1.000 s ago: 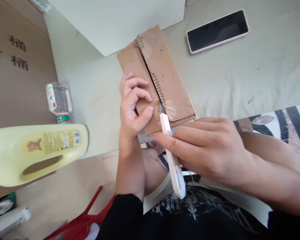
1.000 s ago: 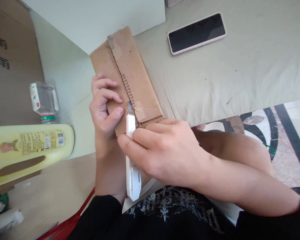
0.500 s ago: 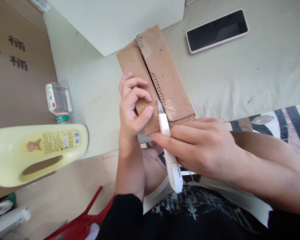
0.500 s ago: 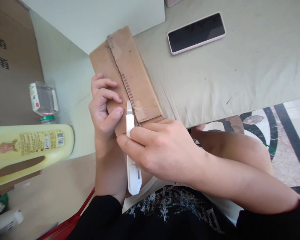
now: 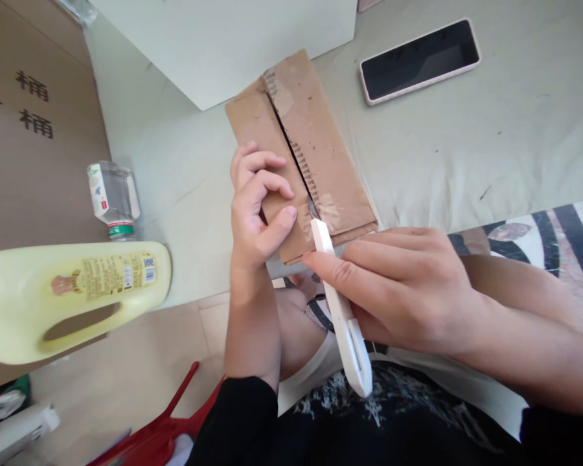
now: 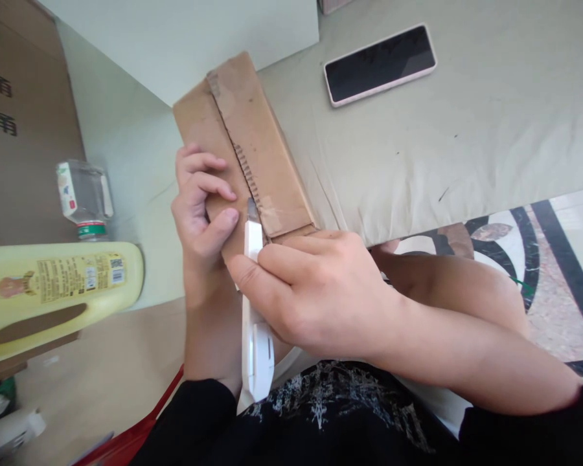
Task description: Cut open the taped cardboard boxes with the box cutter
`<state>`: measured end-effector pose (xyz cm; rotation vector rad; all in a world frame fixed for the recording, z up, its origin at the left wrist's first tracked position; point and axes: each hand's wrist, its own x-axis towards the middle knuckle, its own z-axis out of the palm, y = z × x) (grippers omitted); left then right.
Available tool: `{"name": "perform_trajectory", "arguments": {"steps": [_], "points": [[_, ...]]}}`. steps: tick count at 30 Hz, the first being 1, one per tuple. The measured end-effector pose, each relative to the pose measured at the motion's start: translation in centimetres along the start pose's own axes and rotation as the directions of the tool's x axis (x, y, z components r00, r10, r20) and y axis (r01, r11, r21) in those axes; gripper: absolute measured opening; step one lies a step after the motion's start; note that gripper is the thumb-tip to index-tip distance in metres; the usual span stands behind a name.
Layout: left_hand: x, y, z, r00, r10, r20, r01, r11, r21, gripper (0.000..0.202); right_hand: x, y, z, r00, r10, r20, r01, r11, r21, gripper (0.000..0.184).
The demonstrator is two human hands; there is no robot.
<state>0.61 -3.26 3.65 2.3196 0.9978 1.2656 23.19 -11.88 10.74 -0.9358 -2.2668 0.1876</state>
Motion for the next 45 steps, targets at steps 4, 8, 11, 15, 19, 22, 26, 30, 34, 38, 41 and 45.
{"name": "perform_trajectory", "arguments": {"steps": [4,8,11,15,19,22,26,30,34,38,41,45], "points": [[0.0,-0.2,-0.1,1.000,-0.009,0.000,0.009,1.000,0.004,0.034,-0.1,0.1,0.0,1.000,0.006,0.001,-0.006,1.000,0.012,0.016],[-0.1,-0.9,-0.2,0.999,0.042,0.025,-0.042,0.999,0.021,0.034,-0.2,0.1,-0.1,1.000,-0.002,-0.023,0.002,1.000,0.009,0.016],[-0.2,-1.0,-0.3,0.999,0.025,0.038,-0.026,0.999,0.022,0.035,-0.1,0.1,-0.1,0.999,0.014,-0.035,-0.014,1.000,0.004,0.010],[0.0,-0.3,-0.2,1.000,0.023,0.021,-0.023,1.000,-0.004,0.033,-0.1,0.1,-0.1,0.999,0.011,-0.035,-0.011,1.000,0.018,0.010],[0.2,0.6,-0.2,0.998,-0.056,0.023,0.057,0.998,-0.028,0.027,-0.3,-0.2,-0.2,0.998,0.022,-0.053,-0.020,0.999,0.034,0.015],[0.3,1.0,-0.2,0.998,-0.061,0.022,0.062,0.998,-0.034,0.032,-0.3,-0.5,-0.3,0.997,0.031,-0.069,-0.028,0.998,0.051,0.012],[0.3,1.1,-0.2,0.996,-0.090,0.011,0.091,0.994,-0.059,0.035,-0.3,-0.9,-0.6,0.996,0.047,-0.070,-0.041,0.996,0.077,0.012],[0.2,1.3,-0.1,0.995,-0.103,0.016,0.104,0.992,-0.076,0.030,-0.3,-1.0,-0.8,0.994,0.073,-0.078,-0.063,0.990,0.123,0.011],[0.3,1.4,-0.1,0.993,-0.116,-0.001,0.115,0.988,-0.107,0.022,-0.4,-1.1,-0.8,0.995,0.064,-0.072,-0.053,0.988,0.144,0.011],[0.4,1.5,-0.1,0.994,-0.110,-0.009,0.109,0.988,-0.114,0.023,-0.4,-1.2,-0.8,0.994,0.075,-0.081,-0.062,0.986,0.154,0.007],[0.3,1.5,-0.1,0.995,-0.103,-0.002,0.102,0.990,-0.094,0.028,-0.5,-1.3,-0.8,0.995,0.074,-0.071,-0.062,0.986,0.157,0.008],[0.3,1.4,0.0,0.994,-0.109,-0.006,0.108,0.991,-0.081,0.029,-0.5,-1.3,-0.6,0.994,0.062,-0.092,-0.046,0.985,0.163,0.010]]}}
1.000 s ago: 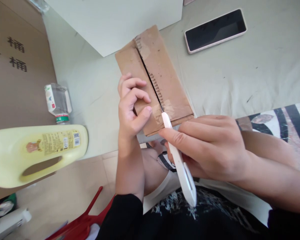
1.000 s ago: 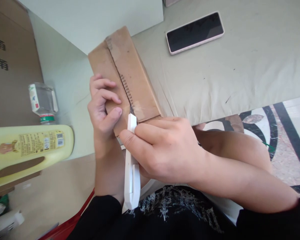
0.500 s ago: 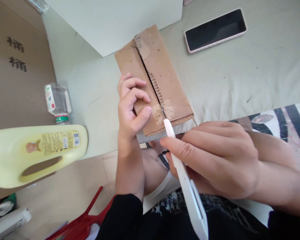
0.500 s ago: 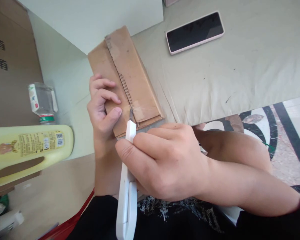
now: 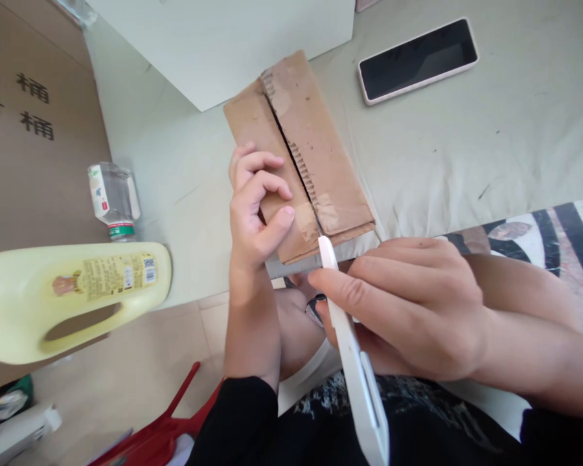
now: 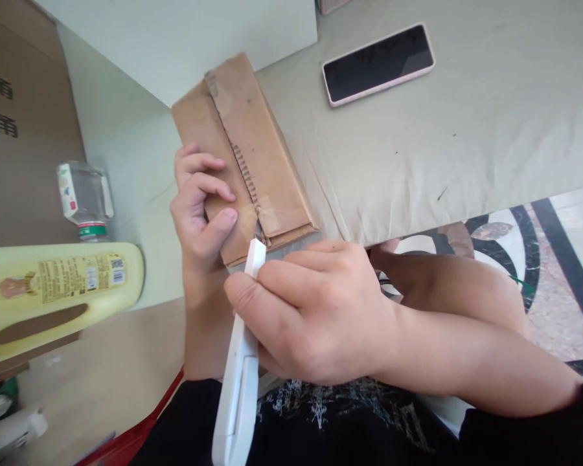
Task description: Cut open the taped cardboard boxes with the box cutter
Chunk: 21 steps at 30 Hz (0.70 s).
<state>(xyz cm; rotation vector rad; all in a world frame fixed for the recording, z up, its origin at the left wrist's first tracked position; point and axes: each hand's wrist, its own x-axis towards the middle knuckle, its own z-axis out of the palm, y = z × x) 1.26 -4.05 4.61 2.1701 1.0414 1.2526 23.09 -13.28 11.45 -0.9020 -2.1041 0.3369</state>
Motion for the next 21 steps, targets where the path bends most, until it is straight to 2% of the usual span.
{"name": "perform_trajectory", "arguments": {"steps": [6,16,21], "points": [[0.1,-0.3,-0.1,1.000,0.012,0.012,-0.012,1.000,0.027,0.024,-0.1,0.2,0.3,1.000,-0.010,-0.008,0.010,1.000,-0.017,0.011],[-0.1,-1.2,-0.3,0.997,0.072,0.031,-0.074,0.996,0.049,0.028,-0.4,0.3,0.1,1.000,-0.023,-0.016,0.024,1.000,0.012,0.011],[-0.2,-0.7,-0.3,1.000,-0.007,0.010,0.007,1.000,0.013,0.033,-0.3,0.5,-1.5,1.000,0.004,0.016,-0.006,0.995,0.095,0.016]]}}
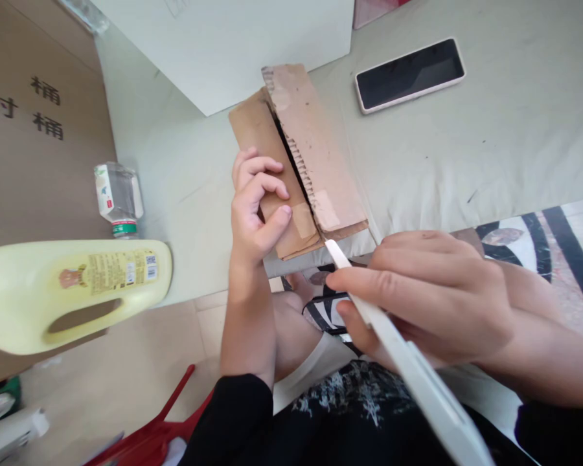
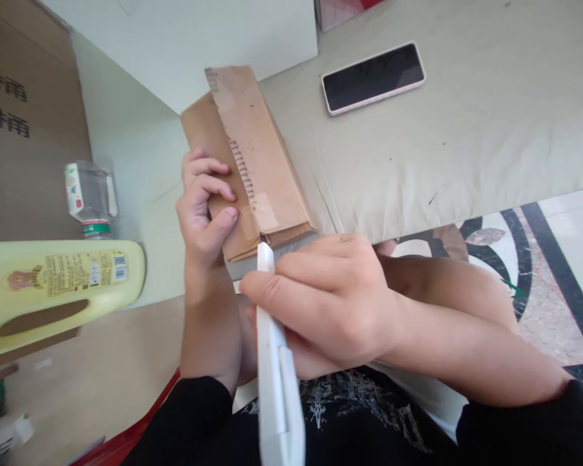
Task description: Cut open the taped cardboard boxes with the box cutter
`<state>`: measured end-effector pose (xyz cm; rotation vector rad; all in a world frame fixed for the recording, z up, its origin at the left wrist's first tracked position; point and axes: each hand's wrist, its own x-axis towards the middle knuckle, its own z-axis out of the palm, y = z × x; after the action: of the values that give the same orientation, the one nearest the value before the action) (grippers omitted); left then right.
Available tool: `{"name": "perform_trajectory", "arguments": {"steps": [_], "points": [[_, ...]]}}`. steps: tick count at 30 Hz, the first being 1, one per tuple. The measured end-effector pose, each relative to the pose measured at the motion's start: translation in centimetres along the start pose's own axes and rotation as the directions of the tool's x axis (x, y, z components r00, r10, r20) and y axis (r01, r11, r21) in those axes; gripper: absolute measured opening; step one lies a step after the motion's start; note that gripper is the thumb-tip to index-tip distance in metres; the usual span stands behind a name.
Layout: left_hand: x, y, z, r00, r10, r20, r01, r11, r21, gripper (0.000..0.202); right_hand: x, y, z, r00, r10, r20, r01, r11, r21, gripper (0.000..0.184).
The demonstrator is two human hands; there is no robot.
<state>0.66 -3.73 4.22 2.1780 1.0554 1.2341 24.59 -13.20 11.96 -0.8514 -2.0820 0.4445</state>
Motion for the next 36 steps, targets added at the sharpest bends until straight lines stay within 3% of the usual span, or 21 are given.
{"name": "perform_trajectory", "arguments": {"steps": [2,5,10,13,16,18,23,28,29,31,34,36], "points": [[0.0,0.3,0.0,0.999,-0.036,0.002,0.036,0.999,-0.012,0.034,0.1,-0.3,-1.1,0.997,0.035,0.064,-0.038,0.998,0.052,0.015],[0.1,0.4,0.0,0.996,-0.089,-0.004,0.089,0.996,-0.020,0.039,0.2,-0.6,-2.4,0.991,0.120,0.060,-0.127,0.983,0.135,0.004],[0.1,0.2,0.1,0.990,-0.140,-0.017,0.140,0.990,-0.026,0.045,0.3,1.6,-2.3,0.950,0.279,-0.142,-0.229,0.929,0.291,0.024],[0.0,0.1,0.1,0.986,-0.160,-0.043,0.159,0.987,-0.033,0.046,0.5,4.1,-0.6,0.864,0.438,-0.248,-0.319,0.858,0.403,0.036],[-0.2,-0.1,0.0,0.986,-0.158,-0.061,0.156,0.987,-0.041,0.044,0.8,6.2,1.0,0.728,0.663,-0.175,-0.545,0.714,0.440,0.038],[-0.3,-0.3,-0.1,0.985,-0.149,-0.087,0.144,0.988,-0.064,0.042,1.0,7.0,1.5,0.660,0.746,-0.085,-0.668,0.635,0.389,0.040],[-0.9,-2.0,-1.1,0.952,-0.208,-0.223,0.166,0.967,-0.192,0.038,1.5,8.1,1.9,0.541,0.810,0.227,-0.840,0.510,0.182,0.042],[-1.7,-3.9,-2.2,0.861,-0.395,-0.319,0.245,0.873,-0.421,0.039,1.5,8.6,2.8,0.474,0.813,0.338,-0.877,0.473,0.092,0.038],[-1.9,-4.0,-2.4,0.836,-0.457,-0.303,0.280,0.831,-0.480,0.039,1.5,8.7,3.0,0.470,0.812,0.347,-0.878,0.471,0.087,0.037],[-2.2,-4.0,-2.5,0.783,-0.573,-0.244,0.359,0.735,-0.575,0.045,1.3,8.8,3.2,0.506,0.787,0.353,-0.858,0.503,0.106,0.037],[-2.6,-3.5,-2.4,0.725,-0.668,-0.169,0.438,0.636,-0.635,0.057,0.7,9.2,3.6,0.624,0.713,0.320,-0.781,0.585,0.219,0.039],[-2.6,-3.2,-2.4,0.728,-0.667,-0.155,0.435,0.625,-0.648,0.059,0.2,9.6,3.9,0.683,0.682,0.260,-0.728,0.607,0.320,0.040]]}}
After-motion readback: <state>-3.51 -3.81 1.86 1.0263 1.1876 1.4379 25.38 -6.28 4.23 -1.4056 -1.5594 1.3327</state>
